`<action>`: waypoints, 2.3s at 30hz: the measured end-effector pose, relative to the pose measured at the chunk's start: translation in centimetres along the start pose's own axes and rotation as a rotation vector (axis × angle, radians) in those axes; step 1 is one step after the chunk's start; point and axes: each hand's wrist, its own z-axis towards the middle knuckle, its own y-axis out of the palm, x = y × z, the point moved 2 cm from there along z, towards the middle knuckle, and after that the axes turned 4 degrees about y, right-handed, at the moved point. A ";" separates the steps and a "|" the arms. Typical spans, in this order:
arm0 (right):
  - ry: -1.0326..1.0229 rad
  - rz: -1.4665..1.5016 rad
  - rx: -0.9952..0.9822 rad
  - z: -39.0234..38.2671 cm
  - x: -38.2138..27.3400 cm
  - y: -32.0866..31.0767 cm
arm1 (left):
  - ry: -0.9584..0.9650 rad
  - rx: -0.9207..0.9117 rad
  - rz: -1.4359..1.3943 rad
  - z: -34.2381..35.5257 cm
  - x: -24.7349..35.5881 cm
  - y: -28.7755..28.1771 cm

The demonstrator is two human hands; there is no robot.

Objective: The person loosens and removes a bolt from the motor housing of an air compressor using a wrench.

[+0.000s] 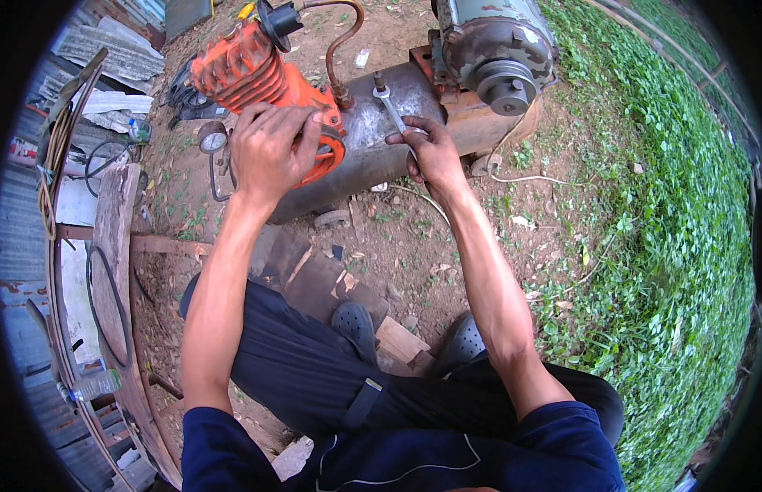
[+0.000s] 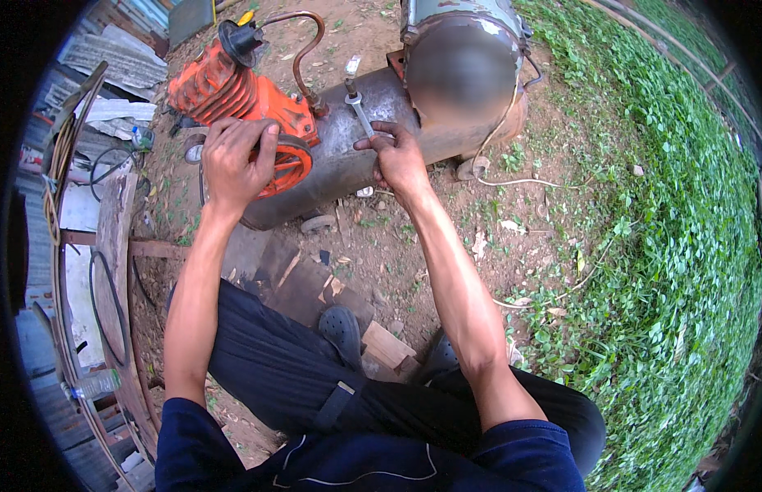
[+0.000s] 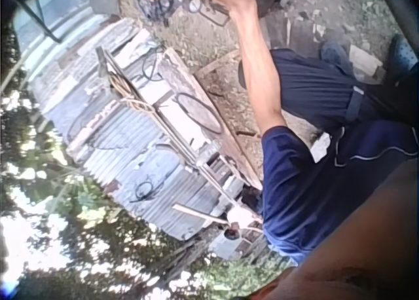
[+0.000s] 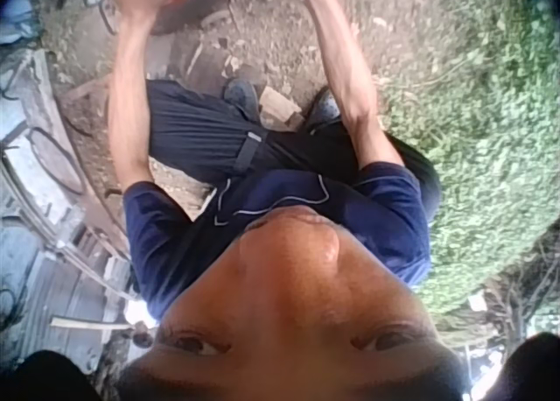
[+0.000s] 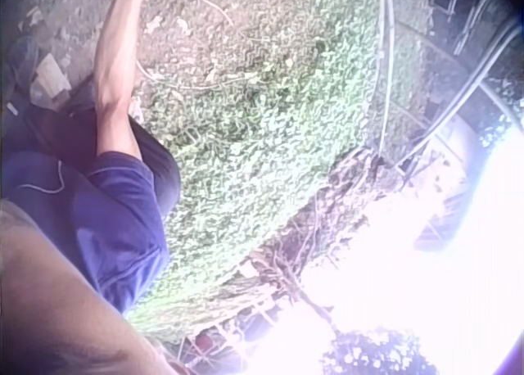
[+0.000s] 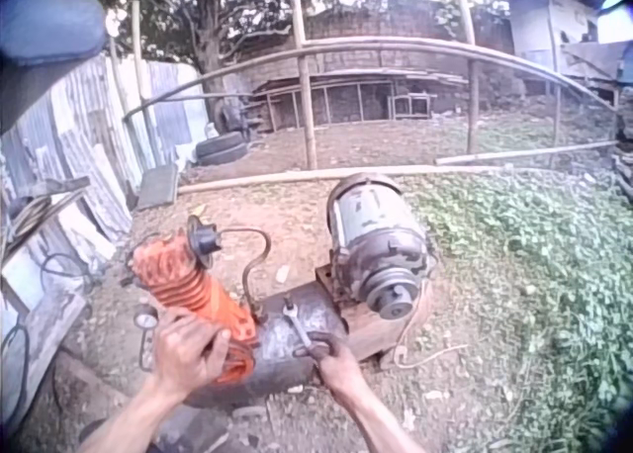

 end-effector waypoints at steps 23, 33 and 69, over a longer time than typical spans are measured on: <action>-0.102 0.042 0.205 0.3 4.3 4.0 | -0.003 -0.007 0.055 -0.3 -0.2 0.3; -0.077 -0.185 0.150 0.5 1.2 0.6 | 0.004 -0.003 0.073 -0.3 -0.3 0.6; -0.307 -1.655 0.232 1.8 0.5 2.3 | -0.038 -0.087 0.168 -0.1 -0.3 0.7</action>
